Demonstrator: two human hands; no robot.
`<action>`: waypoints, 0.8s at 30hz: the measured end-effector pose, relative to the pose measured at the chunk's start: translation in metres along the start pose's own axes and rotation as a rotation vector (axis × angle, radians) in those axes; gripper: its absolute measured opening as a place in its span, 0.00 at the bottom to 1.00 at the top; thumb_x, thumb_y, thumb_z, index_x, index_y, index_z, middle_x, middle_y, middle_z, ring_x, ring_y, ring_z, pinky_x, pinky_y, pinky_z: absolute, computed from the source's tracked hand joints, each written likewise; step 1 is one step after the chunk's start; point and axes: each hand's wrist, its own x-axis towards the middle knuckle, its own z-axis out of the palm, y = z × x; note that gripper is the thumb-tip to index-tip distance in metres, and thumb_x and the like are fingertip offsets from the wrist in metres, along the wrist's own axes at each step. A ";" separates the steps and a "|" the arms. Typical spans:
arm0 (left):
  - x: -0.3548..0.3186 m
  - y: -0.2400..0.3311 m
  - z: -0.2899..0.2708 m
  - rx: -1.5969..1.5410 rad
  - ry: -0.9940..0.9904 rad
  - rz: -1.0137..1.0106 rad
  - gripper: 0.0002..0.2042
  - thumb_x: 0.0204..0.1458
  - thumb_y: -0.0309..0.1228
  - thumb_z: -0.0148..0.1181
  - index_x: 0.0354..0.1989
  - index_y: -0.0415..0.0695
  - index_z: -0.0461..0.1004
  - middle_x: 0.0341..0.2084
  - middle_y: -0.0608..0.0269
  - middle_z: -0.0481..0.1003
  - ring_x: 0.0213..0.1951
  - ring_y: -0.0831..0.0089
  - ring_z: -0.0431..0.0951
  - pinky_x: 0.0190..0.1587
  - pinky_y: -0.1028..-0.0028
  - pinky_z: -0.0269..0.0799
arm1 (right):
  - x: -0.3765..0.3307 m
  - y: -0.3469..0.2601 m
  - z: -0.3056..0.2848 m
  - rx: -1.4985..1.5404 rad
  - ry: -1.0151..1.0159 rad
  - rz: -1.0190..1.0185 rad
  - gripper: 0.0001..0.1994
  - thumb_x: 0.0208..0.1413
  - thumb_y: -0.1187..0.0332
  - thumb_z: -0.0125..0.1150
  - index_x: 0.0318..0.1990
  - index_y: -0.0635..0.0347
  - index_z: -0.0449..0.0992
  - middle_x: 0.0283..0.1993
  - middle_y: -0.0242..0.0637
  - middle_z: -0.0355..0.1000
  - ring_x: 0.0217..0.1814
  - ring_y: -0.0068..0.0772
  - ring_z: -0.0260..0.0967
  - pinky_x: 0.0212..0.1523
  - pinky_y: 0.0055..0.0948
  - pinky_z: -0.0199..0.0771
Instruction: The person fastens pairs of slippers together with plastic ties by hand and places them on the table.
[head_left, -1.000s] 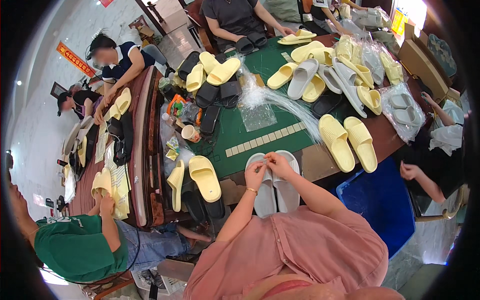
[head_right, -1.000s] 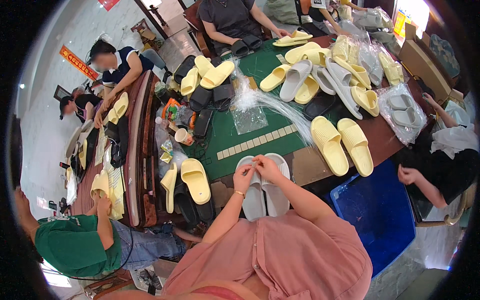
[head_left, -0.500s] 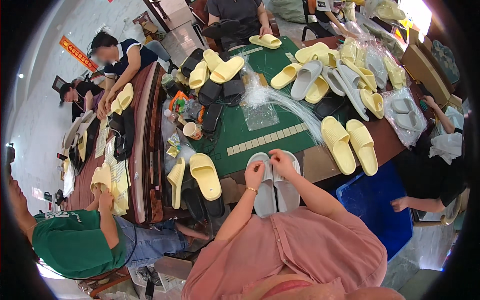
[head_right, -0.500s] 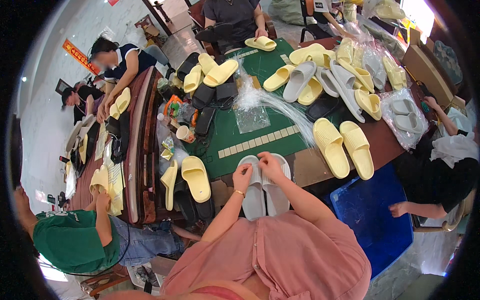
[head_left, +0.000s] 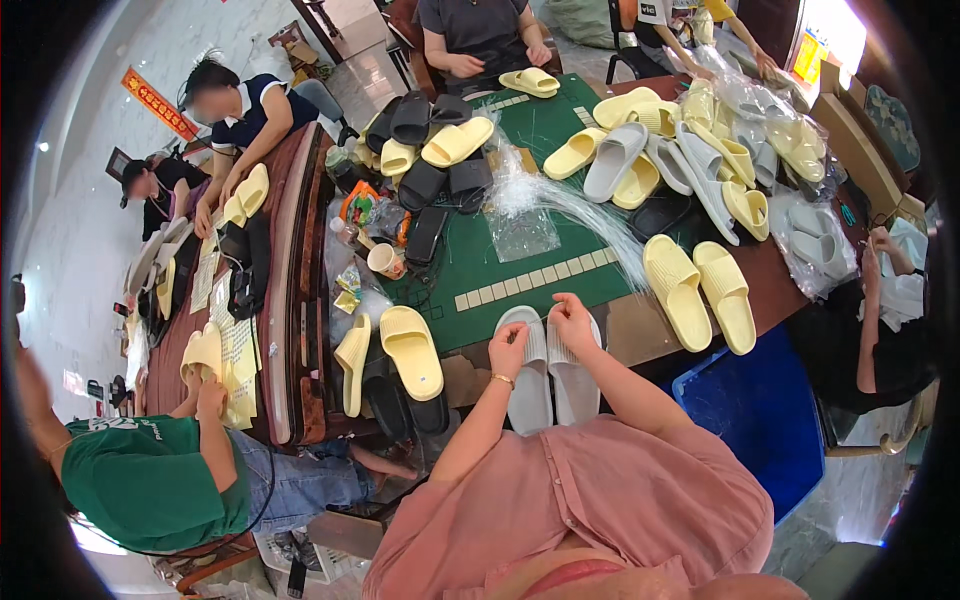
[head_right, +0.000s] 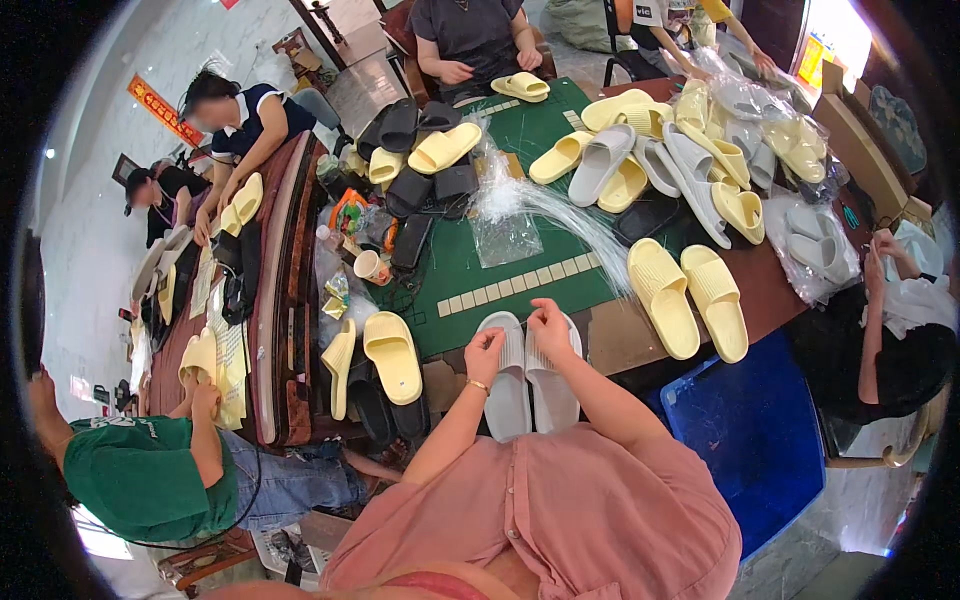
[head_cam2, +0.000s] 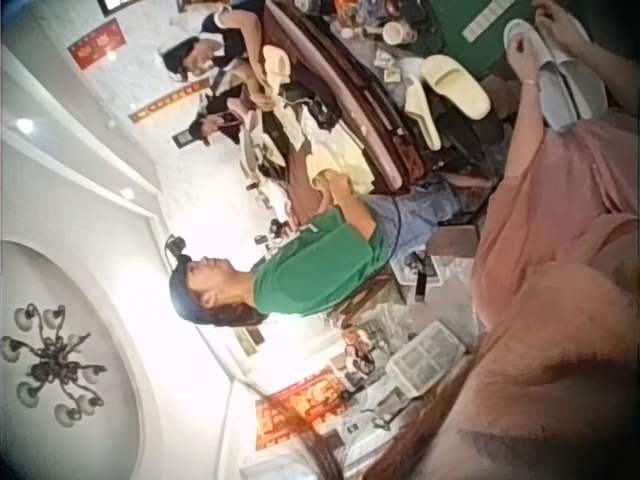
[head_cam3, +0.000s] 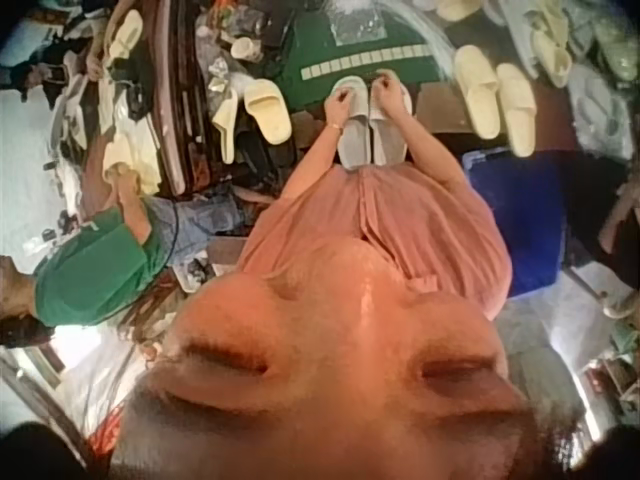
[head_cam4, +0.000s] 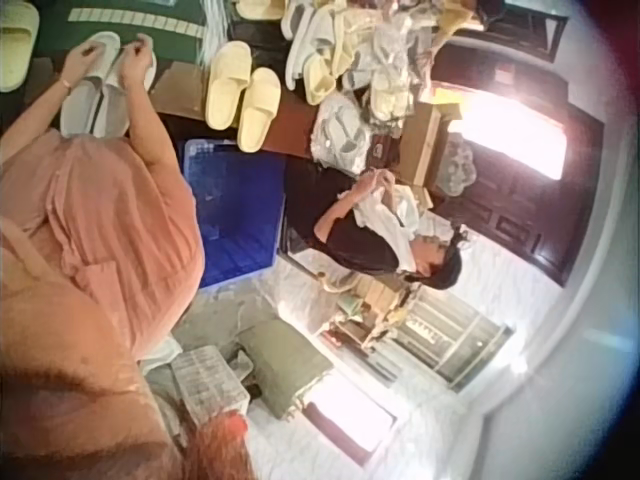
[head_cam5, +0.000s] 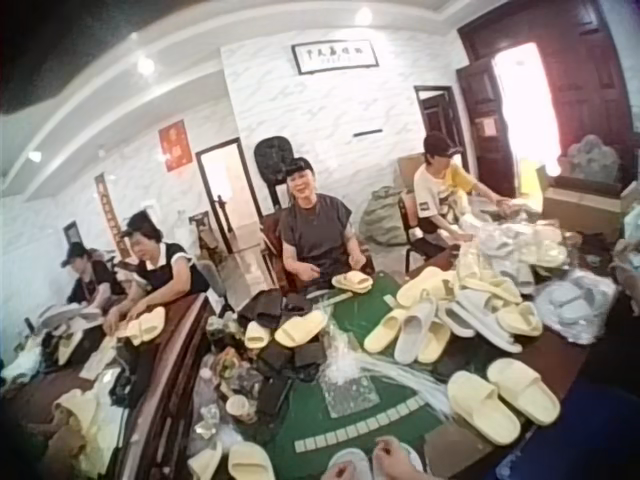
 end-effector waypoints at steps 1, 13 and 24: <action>-0.001 0.002 0.001 -0.001 -0.002 -0.001 0.07 0.46 0.28 0.60 0.32 0.39 0.76 0.33 0.62 0.76 0.34 0.76 0.74 0.38 0.78 0.70 | 0.000 0.001 -0.001 -0.008 -0.029 -0.019 0.16 0.46 0.79 0.53 0.45 0.61 0.67 0.25 0.31 0.67 0.27 0.22 0.65 0.31 0.22 0.67; 0.000 0.004 0.000 0.041 -0.017 -0.032 0.07 0.48 0.28 0.59 0.32 0.38 0.76 0.32 0.64 0.76 0.33 0.79 0.73 0.37 0.79 0.69 | -0.003 -0.004 0.003 -0.046 -0.212 0.000 0.15 0.47 0.79 0.53 0.46 0.63 0.67 0.25 0.29 0.66 0.28 0.19 0.63 0.31 0.21 0.66; -0.003 0.000 -0.004 0.010 0.057 -0.020 0.09 0.47 0.31 0.61 0.31 0.37 0.76 0.23 0.70 0.74 0.26 0.84 0.70 0.31 0.81 0.67 | -0.009 -0.009 0.004 -0.187 -0.120 -0.022 0.04 0.47 0.73 0.56 0.29 0.64 0.73 0.27 0.40 0.72 0.28 0.33 0.67 0.32 0.29 0.68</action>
